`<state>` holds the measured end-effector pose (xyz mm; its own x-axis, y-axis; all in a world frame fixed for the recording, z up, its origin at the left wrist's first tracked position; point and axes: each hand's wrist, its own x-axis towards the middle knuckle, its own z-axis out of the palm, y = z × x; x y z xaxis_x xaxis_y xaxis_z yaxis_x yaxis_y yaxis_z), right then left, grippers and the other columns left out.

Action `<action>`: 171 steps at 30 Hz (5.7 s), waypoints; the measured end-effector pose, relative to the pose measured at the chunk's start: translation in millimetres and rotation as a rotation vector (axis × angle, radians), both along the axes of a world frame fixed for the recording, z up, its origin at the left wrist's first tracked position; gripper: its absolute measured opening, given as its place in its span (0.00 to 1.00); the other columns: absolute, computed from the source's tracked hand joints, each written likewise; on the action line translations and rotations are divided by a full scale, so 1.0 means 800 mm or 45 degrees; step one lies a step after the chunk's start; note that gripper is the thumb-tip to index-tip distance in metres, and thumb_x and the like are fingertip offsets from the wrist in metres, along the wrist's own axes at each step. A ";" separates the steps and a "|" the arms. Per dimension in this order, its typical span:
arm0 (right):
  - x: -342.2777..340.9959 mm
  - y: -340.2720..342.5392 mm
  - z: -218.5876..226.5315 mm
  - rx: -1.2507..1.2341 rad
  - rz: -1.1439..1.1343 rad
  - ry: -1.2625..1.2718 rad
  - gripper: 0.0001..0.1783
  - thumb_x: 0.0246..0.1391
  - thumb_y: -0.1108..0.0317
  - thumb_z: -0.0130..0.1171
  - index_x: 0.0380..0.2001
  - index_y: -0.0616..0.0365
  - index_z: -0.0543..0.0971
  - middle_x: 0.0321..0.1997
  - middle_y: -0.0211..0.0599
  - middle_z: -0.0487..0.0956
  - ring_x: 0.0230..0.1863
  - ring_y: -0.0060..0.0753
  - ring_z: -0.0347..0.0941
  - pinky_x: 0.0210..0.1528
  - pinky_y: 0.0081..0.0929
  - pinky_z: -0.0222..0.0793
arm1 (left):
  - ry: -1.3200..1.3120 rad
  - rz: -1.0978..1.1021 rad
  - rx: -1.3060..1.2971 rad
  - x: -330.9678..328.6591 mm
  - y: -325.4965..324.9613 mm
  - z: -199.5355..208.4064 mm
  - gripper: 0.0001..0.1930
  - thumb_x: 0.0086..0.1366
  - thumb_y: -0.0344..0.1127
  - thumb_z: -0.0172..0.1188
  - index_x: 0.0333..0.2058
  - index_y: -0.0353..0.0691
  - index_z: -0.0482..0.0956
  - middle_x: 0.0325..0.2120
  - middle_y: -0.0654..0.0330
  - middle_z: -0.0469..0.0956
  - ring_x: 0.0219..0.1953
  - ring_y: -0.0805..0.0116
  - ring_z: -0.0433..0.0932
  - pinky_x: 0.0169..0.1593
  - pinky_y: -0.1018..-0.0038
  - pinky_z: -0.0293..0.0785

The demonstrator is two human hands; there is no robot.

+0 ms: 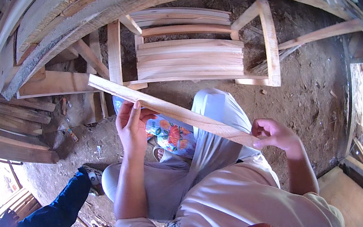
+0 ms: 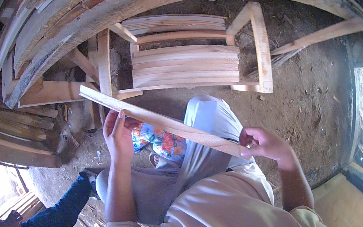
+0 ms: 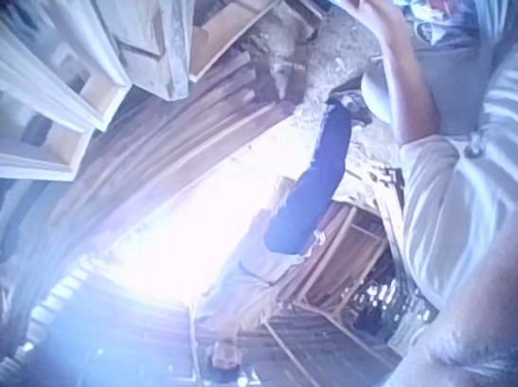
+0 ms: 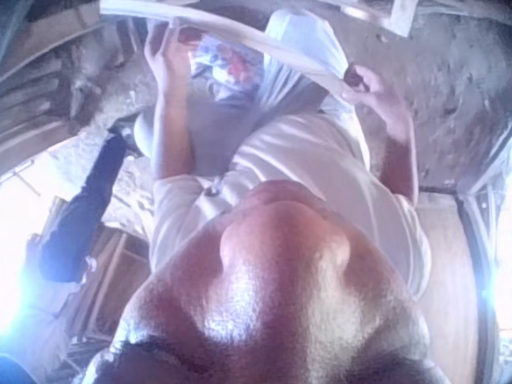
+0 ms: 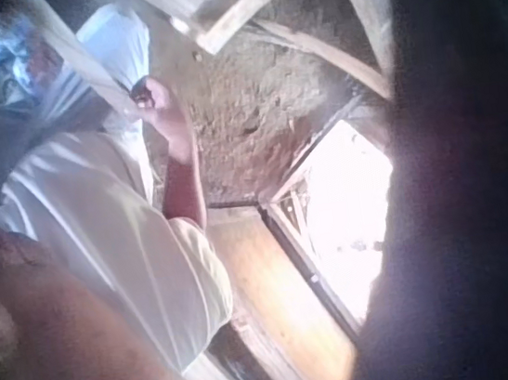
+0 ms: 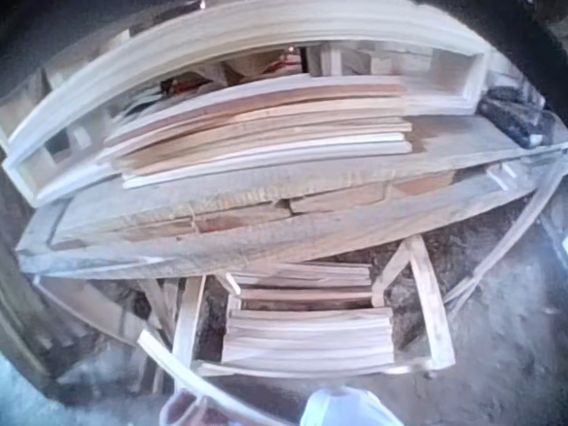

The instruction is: The person sits on the ground and arranges thin wooden slats into a rectangular frame structure. They repeatedly pick up slats, place them into the frame, and adjust their positions to fit. The person then gathers the slats and stands up to walk through the workshop.

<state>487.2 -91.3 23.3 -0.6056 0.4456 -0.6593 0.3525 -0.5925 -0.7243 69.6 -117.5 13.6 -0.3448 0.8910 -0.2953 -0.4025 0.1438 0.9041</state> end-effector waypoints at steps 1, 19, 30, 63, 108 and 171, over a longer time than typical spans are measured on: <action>0.005 0.009 0.000 0.075 0.086 0.002 0.17 0.48 0.70 0.72 0.40 0.60 0.78 0.37 0.27 0.80 0.41 0.21 0.75 0.49 0.25 0.72 | -0.013 0.002 0.002 0.002 0.003 0.000 0.11 0.73 0.36 0.56 0.47 0.36 0.75 0.38 0.53 0.83 0.35 0.62 0.85 0.37 0.69 0.83; -0.048 0.175 0.054 0.726 0.412 -0.553 0.16 0.51 0.67 0.71 0.41 0.62 0.78 0.36 0.35 0.81 0.40 0.28 0.77 0.46 0.30 0.73 | -0.118 0.117 0.012 0.003 0.024 0.005 0.17 0.74 0.31 0.50 0.58 0.37 0.62 0.44 0.48 0.79 0.40 0.52 0.85 0.41 0.63 0.83; -0.128 0.311 -0.012 0.708 0.793 -0.649 0.12 0.64 0.60 0.60 0.37 0.59 0.78 0.30 0.31 0.80 0.32 0.23 0.74 0.37 0.28 0.71 | -0.037 0.290 -0.061 -0.001 0.026 0.005 0.12 0.73 0.30 0.50 0.53 0.36 0.68 0.45 0.49 0.79 0.42 0.52 0.86 0.41 0.64 0.83; -0.061 0.387 -0.398 0.102 0.376 -1.506 0.50 0.39 0.38 0.72 0.61 0.58 0.71 0.62 0.51 0.69 0.60 0.51 0.59 0.58 0.51 0.57 | 0.081 0.404 -0.077 -0.029 0.007 0.024 0.10 0.74 0.29 0.50 0.51 0.35 0.66 0.42 0.49 0.79 0.40 0.50 0.86 0.39 0.62 0.82; -0.097 0.345 0.053 1.041 0.223 -0.747 0.20 0.53 0.71 0.67 0.49 0.57 0.75 0.23 0.31 0.78 0.17 0.20 0.70 0.19 0.21 0.63 | 0.023 0.325 0.100 -0.024 0.004 0.009 0.10 0.73 0.28 0.47 0.51 0.37 0.63 0.46 0.47 0.79 0.41 0.50 0.86 0.39 0.65 0.80; -0.263 0.578 -0.336 1.719 0.068 -1.112 0.22 0.63 0.58 0.54 0.54 0.59 0.76 0.58 0.58 0.75 0.62 0.55 0.71 0.63 0.47 0.66 | -0.027 0.420 -0.105 -0.009 0.015 0.015 0.14 0.75 0.31 0.49 0.55 0.37 0.62 0.45 0.45 0.77 0.41 0.50 0.85 0.40 0.65 0.79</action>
<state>276.8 371.1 -245.6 -0.3068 0.9508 0.0433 0.9160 0.3073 -0.2578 62.1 -105.3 25.4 -0.6035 0.7054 -0.3717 -0.4581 0.0748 0.8858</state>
